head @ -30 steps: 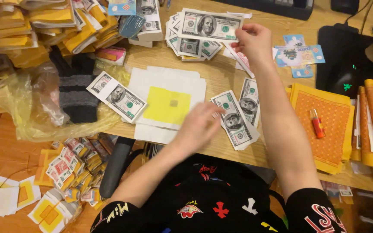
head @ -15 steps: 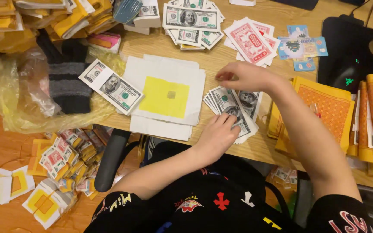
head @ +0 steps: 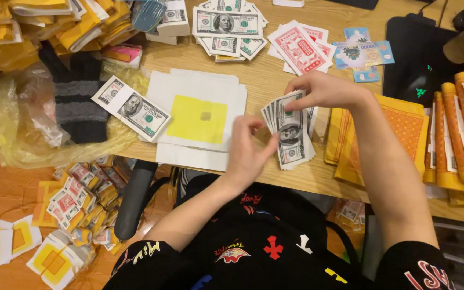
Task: The person counts stacks of paper money at a cluttered desk, fanning and aligning the bills by hand. They place counted stacks into yellow envelopes and continue handling additional bills throughout the clip.
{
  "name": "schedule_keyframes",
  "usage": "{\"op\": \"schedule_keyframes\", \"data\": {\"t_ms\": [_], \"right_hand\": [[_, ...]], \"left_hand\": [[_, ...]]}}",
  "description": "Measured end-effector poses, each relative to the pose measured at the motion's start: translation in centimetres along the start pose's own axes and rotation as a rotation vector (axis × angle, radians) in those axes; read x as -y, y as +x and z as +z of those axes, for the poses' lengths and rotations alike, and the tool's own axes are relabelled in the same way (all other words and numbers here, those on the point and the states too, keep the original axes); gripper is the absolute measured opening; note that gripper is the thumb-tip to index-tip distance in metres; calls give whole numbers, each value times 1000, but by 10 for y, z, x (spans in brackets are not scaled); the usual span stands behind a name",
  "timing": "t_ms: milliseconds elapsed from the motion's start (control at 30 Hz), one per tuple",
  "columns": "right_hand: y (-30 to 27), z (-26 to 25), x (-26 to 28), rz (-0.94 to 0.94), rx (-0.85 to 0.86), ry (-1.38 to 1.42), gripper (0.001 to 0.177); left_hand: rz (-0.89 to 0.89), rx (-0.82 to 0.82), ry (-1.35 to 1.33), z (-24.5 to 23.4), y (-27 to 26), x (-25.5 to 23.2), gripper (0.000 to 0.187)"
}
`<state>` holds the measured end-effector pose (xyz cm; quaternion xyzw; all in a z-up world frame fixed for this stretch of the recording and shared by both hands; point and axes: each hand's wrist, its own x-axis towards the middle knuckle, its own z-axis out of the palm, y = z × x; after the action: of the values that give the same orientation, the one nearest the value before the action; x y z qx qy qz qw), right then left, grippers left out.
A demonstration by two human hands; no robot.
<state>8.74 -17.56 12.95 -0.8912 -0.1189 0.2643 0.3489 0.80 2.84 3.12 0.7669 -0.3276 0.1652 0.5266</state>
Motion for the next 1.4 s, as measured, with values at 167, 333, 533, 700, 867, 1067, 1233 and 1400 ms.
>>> {"op": "schedule_keyframes", "data": {"t_ms": [167,333,533,700,867,1067,1233,1400], "right_hand": [[-2,-8,-21,-55,-86,223,28],[-5,-7,-13,-97,-193,348,28],[-41,-24,-3,57,-71,218,8],[-54,27,7,144,-47,-182,27],[-55,93,-30,-75,-285,-805,46],[-47,118,-85,-282,-678,-1046,8],[-77,91,-38,-234,-925,-706,8],[-91,136,2,-583,-1112,-700,15]], "left_hand": [[-660,3,-619,13,15,16,51],[-630,-63,-535,3,33,30,23],[-738,-407,-1050,-50,30,59,24],[-932,-340,-1543,-68,31,65,54],[-887,-325,-1727,-60,38,40,69],[-1024,-268,-1667,-48,24,43,64],[-1065,-183,-1680,-9,5,54,59],[-1084,7,-1700,32,1,33,63]]}}
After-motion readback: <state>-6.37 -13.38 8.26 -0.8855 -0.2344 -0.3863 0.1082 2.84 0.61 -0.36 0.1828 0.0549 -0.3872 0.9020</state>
